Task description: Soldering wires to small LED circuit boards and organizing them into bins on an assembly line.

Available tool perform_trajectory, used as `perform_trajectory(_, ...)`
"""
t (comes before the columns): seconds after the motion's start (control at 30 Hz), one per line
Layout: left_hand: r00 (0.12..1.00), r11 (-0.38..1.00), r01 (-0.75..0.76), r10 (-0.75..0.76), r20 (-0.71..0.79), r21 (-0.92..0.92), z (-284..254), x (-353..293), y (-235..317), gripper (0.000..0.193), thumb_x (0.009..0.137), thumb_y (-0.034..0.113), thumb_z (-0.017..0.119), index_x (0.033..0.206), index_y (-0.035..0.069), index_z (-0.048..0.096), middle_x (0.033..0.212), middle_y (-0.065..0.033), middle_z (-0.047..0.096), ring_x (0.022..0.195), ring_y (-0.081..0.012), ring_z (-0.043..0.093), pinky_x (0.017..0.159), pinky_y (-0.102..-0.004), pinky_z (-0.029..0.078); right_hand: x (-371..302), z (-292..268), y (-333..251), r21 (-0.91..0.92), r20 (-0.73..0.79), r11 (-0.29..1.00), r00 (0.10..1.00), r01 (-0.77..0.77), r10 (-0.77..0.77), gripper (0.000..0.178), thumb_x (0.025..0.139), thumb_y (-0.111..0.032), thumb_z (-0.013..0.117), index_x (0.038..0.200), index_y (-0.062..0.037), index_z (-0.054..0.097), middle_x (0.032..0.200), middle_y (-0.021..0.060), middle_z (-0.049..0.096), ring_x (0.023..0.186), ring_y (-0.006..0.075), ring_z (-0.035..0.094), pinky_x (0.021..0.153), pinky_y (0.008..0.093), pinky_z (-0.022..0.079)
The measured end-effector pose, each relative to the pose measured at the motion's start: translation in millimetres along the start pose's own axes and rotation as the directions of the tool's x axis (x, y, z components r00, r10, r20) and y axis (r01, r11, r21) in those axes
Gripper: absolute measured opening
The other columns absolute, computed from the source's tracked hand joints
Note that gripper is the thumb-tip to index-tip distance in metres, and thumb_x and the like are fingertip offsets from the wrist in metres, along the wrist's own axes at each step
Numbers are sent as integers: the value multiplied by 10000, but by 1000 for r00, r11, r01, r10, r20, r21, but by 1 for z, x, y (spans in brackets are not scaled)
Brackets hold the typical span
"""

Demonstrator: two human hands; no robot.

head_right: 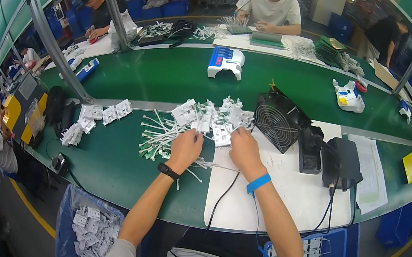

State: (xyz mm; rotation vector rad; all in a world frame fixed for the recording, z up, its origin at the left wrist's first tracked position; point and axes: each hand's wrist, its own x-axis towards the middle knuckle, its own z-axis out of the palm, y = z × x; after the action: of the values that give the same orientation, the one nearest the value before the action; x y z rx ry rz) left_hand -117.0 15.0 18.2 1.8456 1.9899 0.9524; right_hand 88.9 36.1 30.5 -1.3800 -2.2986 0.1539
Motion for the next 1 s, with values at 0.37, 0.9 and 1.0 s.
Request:
perform_trajectory(0.37,999,998,-13,11,-40,-57,-13,2,4,302,990,225,530,837,-21,617,743,-218,673,747,-433,657,668,-532,487,1,21,-4,24,-174,979,964,-200,201,148,868,-9,632,996,42,578,1069,228,614,813,437,665,720,525,546)
perform_trajectory(0.9,998,998,-32,29,-56,-49,-14,4,0,301,1035,217,467,927,-32,599,759,-279,668,741,-491,643,684,-577,486,3,3,-15,57,-191,992,974,-113,122,176,794,61,577,969,49,590,1048,262,601,1010,461,603,908,521,493)
perform_trajectory(1.0,995,996,-65,59,-85,-65,-14,6,-4,299,1037,209,459,925,-36,590,756,-284,663,735,-493,640,679,-578,483,-3,-2,-17,282,-87,935,965,-214,247,169,797,64,556,965,60,577,1059,280,581,976,470,596,893,517,491)
